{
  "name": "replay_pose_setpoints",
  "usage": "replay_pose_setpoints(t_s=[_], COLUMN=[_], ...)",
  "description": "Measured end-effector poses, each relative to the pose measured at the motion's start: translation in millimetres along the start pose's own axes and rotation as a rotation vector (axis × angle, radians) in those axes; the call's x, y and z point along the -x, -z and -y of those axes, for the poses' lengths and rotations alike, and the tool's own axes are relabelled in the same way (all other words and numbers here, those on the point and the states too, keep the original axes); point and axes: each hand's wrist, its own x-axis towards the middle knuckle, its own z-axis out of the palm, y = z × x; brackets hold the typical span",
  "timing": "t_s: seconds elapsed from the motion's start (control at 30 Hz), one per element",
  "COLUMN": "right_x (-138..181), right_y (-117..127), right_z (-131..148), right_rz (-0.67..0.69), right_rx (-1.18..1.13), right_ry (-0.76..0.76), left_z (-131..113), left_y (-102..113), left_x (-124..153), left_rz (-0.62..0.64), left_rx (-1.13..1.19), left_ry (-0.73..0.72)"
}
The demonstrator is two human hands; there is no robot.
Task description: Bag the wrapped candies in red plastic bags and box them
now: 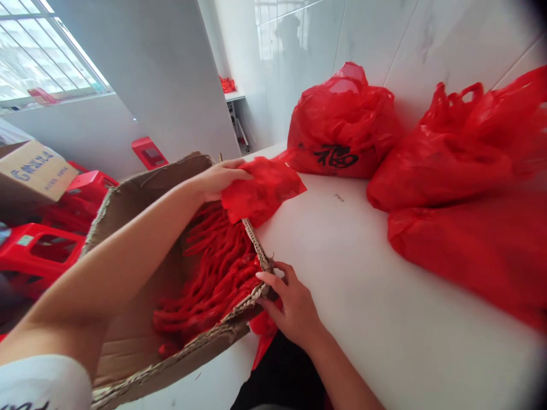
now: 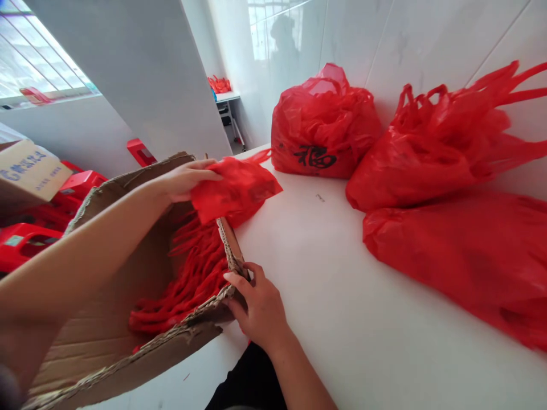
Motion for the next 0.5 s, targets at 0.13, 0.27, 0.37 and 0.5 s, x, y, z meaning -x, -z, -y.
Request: replay_pose_setpoints(t_s=[0.13, 0.27, 0.37, 0.5], right_x=[-0.3, 0.4, 1.4, 2.3], right_y=[0.0, -0.7, -1.0, -1.6], right_z=[0.2, -1.3, -2.4, -2.4], right_rz=[-0.004, -0.008, -0.003, 0.003], right_rx=[0.015, 0.012, 0.001, -0.004], right_ry=[0.002, 0.012, 0.008, 0.008], left_z=[49.7, 132.8, 184.9, 222.4], left_y=[72.0, 107.9, 94.5, 45.0], left_x=[48.1, 88.9, 109.5, 130.3], left_rz=[-0.010, 0.128, 0.224, 0.279], left_rx=[0.139, 0.193, 0.095, -0.106], left_ry=[0.139, 0.483, 0.623, 0.724])
